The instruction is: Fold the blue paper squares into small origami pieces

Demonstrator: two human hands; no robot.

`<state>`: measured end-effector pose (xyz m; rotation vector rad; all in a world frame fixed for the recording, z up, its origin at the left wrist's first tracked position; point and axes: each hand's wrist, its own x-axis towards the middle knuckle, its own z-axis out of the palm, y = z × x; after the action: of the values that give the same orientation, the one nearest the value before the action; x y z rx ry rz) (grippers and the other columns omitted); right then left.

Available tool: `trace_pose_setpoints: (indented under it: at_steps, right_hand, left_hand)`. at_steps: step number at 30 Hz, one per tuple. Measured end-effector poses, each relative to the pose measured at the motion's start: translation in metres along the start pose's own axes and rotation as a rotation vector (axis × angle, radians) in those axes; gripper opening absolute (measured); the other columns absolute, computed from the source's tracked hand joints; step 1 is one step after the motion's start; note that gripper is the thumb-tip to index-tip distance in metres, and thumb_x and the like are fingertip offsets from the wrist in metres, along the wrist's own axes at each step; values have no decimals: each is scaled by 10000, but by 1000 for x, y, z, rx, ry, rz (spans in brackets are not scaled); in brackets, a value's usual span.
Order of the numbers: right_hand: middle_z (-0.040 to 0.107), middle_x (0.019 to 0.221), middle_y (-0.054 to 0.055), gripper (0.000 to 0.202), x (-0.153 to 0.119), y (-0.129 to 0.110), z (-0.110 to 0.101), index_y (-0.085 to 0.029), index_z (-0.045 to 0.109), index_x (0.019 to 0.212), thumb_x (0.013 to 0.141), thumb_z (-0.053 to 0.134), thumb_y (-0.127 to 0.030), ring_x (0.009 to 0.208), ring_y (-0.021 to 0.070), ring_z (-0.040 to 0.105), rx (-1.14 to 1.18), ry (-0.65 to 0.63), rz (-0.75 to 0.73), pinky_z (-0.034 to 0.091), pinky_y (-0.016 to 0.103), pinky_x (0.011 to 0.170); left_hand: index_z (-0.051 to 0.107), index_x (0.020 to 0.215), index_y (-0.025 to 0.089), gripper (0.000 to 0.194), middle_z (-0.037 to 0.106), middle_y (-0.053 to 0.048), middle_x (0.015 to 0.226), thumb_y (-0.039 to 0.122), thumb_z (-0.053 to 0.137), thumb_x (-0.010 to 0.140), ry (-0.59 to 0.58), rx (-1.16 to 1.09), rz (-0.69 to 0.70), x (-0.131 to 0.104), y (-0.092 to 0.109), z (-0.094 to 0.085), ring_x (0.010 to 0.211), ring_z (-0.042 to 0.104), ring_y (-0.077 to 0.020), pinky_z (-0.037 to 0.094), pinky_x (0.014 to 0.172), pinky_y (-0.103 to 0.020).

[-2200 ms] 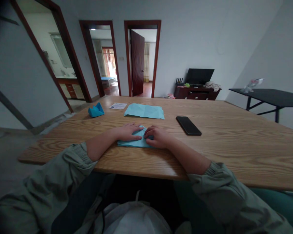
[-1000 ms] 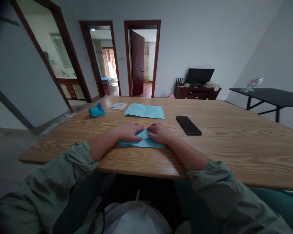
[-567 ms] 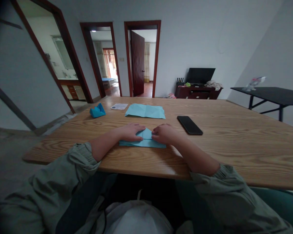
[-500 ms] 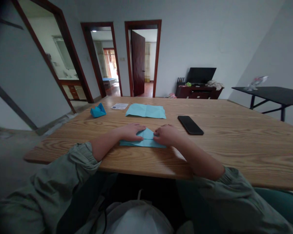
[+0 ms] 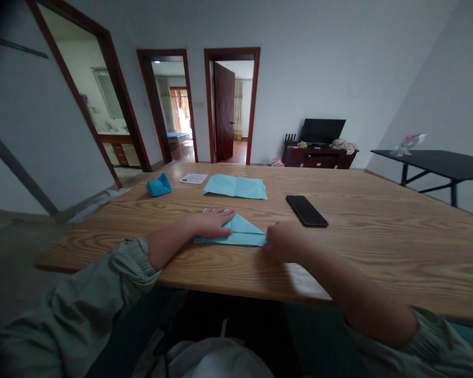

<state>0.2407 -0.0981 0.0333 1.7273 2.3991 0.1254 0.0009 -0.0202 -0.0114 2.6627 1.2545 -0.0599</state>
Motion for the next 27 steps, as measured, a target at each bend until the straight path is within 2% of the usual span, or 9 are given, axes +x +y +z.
trace_pose_setpoints:
  at_steps: [2, 5, 8, 11, 14, 17, 22, 25, 27]
  right_hand:
    - [694, 847, 205, 324, 18, 2, -16, -132, 733, 831, 773, 531, -379, 778, 323, 662, -44, -11, 8, 483, 396, 661]
    - [691, 963, 202, 339, 59, -2, -23, -145, 726, 952, 821, 487, -345, 904, 338, 643, 2, 151, -24, 476, 435, 765]
    - [630, 1201, 114, 396, 98, -10, 1, -211, 621, 1206, 877, 427, -313, 1104, 280, 576, 209, 251, -229, 422, 397, 940]
    - [455, 1405, 96, 492, 119, -11, 35, -174, 457, 1373, 908, 387, -320, 1289, 252, 420, 354, 227, -304, 306, 396, 1073]
    - [379, 1455, 91, 510, 120, -7, 54, -150, 433, 1389, 923, 366, -344, 1339, 230, 347, 405, 209, -294, 248, 362, 1112]
    - [373, 1456, 107, 531, 116, -5, 54, -128, 417, 1397, 922, 375, -361, 1353, 236, 321, 430, 211, -272, 228, 364, 1120]
    - [404, 1436, 117, 584, 113, -7, 50, -144, 411, 1397, 881, 469, -414, 1320, 256, 374, 483, 228, -223, 262, 377, 1100]
    - [442, 1413, 106, 585, 114, -6, 51, -167, 425, 1383, 864, 501, -426, 1277, 254, 431, 526, 229, -211, 304, 378, 1074]
    - [461, 1399, 107, 569, 113, -5, 50, -158, 452, 1361, 862, 502, -427, 1264, 252, 446, 523, 227, -218, 312, 371, 1068]
  left_hand:
    - [196, 1477, 236, 764, 158, -47, 1541, 601, 371, 829, 16, -13, -5, 11, 1, 2, 1403, 132, -330, 116, 1100, -552]
    - [223, 1468, 247, 757, 170, -39, 1540, 577, 417, 816, 40, -25, 8, 29, 1, 0, 1399, 142, -337, 129, 1100, -551]
    - [339, 1420, 246, 728, 294, -61, 1502, 576, 482, 787, 49, -63, 38, 38, -11, -5, 1359, 278, -304, 201, 1104, -460]
    - [418, 1369, 219, 689, 418, -97, 1429, 597, 476, 797, 132, -107, -84, 31, -36, -11, 1292, 400, -273, 290, 1062, -359]
    - [486, 1305, 174, 676, 505, -147, 1342, 525, 603, 739, 290, -129, -362, 21, -66, -14, 1223, 470, -300, 357, 994, -344]
    - [566, 1214, 161, 524, 630, -122, 1154, 442, 601, 774, 334, -252, -419, 21, -82, -13, 1038, 589, -252, 439, 860, -297]
    - [564, 1198, 163, 485, 662, -61, 984, 332, 653, 752, 446, -456, -349, 32, -70, -7, 820, 629, -163, 471, 697, -233]
    - [514, 1251, 198, 557, 650, -61, 1040, 343, 668, 735, 532, -415, -358, 32, -63, -5, 862, 625, -172, 469, 729, -246]
    - [519, 1247, 228, 584, 640, -67, 1089, 445, 664, 725, 526, -306, -402, 28, -61, -6, 937, 614, -207, 458, 789, -275]
